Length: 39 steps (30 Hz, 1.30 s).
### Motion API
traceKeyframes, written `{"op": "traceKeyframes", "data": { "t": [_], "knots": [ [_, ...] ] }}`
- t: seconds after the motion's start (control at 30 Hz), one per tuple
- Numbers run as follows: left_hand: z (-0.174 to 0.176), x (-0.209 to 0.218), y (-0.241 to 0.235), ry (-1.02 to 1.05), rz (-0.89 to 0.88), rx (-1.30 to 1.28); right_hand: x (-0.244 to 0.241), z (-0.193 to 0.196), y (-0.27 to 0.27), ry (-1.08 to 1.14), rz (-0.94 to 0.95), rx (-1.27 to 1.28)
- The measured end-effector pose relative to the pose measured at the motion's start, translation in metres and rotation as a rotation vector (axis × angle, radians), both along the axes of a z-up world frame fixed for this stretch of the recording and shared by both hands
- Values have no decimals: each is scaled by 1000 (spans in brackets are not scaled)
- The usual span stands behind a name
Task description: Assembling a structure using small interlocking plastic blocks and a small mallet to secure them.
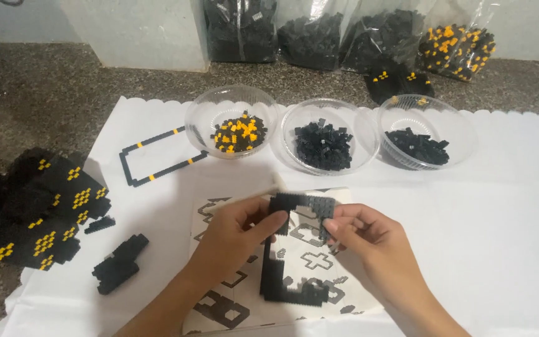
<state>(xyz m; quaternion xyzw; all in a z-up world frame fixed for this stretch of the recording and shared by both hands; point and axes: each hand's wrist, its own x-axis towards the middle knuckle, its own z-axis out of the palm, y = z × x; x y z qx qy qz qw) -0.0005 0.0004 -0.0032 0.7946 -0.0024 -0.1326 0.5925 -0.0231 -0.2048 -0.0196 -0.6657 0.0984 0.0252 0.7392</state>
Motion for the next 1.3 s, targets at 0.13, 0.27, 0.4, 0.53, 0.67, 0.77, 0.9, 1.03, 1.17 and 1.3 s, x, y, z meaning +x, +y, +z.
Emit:
{"op": "traceKeyframes", "data": {
  "t": [0.13,0.27,0.4,0.53,0.67,0.77,0.9,1.03,1.17,1.3],
  "knots": [
    [-1,0,-1,28,-23,68,2,-1,-1,38,-16,167],
    [3,-1,-8,116,-30,44,2,6,-4,47,-23,44],
    [-7,0,-10,75,14,-46,0,15,-4,62,-14,-54],
    [-18,-1,-9,14,27,-67,-1,18,-6,42,-5,-52],
    [-19,-3,-8,-60,27,-93,-3,27,-4,81,-5,-100],
    [-18,-4,-9,-66,42,-91,-3,28,-2,50,11,-68],
    [-22,-4,-9,-93,43,-75,-2,22,-6,13,15,-33],
    [-18,-5,-9,-69,65,-75,-1,19,-6,-30,29,-22],
    [-16,-3,-6,-108,78,-167,-1,22,-4,-33,-12,36],
    [-14,3,8,-122,141,-245,2,35,-6,-17,-80,-85]
  ]
}}
